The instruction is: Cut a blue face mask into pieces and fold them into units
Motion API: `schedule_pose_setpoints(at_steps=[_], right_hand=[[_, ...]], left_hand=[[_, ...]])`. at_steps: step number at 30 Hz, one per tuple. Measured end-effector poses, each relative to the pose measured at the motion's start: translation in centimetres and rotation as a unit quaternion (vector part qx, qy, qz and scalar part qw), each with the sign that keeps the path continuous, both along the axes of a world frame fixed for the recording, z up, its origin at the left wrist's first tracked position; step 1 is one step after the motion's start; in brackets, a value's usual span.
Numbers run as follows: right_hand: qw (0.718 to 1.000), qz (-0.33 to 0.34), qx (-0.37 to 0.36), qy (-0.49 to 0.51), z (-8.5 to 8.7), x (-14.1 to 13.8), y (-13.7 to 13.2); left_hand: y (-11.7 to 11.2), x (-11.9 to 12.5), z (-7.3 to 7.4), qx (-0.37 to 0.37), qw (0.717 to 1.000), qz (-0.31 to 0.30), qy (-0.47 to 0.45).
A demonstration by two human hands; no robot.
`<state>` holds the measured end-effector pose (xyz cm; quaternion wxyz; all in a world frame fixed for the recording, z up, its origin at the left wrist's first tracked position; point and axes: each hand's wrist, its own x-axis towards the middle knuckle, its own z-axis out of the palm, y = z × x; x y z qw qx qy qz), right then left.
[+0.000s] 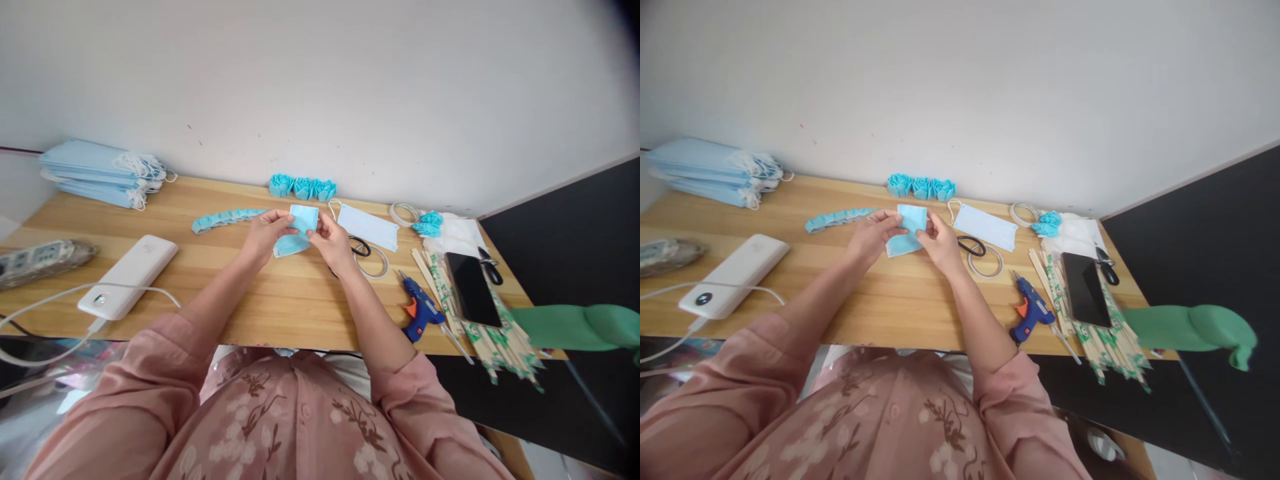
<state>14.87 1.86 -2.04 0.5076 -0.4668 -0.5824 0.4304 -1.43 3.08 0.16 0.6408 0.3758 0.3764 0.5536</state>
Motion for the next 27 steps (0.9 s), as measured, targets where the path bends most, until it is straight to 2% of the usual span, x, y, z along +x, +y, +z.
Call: schedule_pose_setpoints(at_steps=[8,12,15,20,27], right_hand=[[0.999,-0.052,0.014,0.006,0.3,1.5,0.4],[0.997,-0.062,0.021,0.035,1.1,1.5,0.0],[0.996,-0.068,0.056,-0.022,1.4,0.8,-0.5],[0.957,-0.187,0.132,-0.176,1.4,-0.5,-1.3],[0.924,-0.275,0.176,-0.199,0.9,-0.3,-1.3]], left_hand=[[0.9,-1.0,0.1,0.002,0.999,0.034,-0.019],[0.3,-0.2,0.2,-0.007,1.000,0.020,-0.022],[-0.4,0.6,0.0,0.008,1.000,0.010,-0.022],[-1.4,1.6,-0.2,0.023,0.999,-0.009,-0.031],[-2.1,2.4,-0.2,-0.007,0.997,-0.026,-0.069]])
